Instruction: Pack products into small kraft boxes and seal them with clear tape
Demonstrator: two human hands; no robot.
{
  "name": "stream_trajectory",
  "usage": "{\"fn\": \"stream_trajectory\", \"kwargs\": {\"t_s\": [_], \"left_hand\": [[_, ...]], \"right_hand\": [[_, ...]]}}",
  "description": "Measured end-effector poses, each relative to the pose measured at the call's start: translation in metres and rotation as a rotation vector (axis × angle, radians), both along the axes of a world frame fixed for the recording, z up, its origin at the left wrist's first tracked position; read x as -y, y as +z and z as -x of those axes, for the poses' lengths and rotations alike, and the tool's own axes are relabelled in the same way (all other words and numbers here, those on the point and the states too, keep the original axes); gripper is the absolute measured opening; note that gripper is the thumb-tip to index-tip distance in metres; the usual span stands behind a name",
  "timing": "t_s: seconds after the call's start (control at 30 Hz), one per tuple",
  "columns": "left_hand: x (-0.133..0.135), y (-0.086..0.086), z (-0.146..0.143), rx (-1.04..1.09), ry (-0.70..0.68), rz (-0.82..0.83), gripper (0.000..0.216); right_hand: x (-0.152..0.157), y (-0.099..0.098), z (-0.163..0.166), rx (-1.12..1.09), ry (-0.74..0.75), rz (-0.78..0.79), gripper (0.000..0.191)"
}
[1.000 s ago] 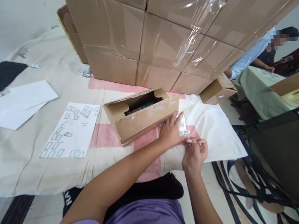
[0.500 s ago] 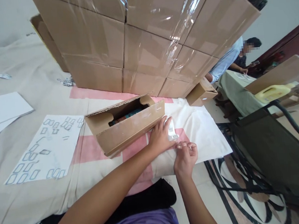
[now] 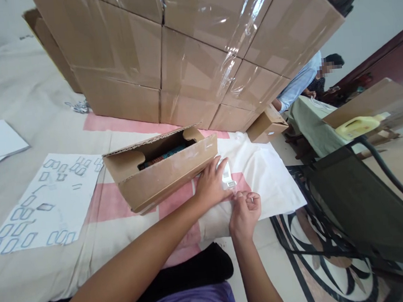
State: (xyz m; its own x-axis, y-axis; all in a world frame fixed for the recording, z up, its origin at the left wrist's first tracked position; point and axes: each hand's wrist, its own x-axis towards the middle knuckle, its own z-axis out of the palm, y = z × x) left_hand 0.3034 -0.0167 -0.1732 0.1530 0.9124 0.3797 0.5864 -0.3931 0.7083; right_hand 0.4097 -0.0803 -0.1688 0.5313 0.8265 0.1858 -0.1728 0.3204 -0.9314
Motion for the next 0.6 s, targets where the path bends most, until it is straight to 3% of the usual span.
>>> {"fn": "stream_trajectory", "kwargs": {"t_s": [0.6], "left_hand": [[0.0003, 0.0013, 0.0012, 0.012, -0.004, 0.019, 0.098]], "right_hand": [[0.0037, 0.0001, 0.0017, 0.121, -0.013, 0.140, 0.034]]}}
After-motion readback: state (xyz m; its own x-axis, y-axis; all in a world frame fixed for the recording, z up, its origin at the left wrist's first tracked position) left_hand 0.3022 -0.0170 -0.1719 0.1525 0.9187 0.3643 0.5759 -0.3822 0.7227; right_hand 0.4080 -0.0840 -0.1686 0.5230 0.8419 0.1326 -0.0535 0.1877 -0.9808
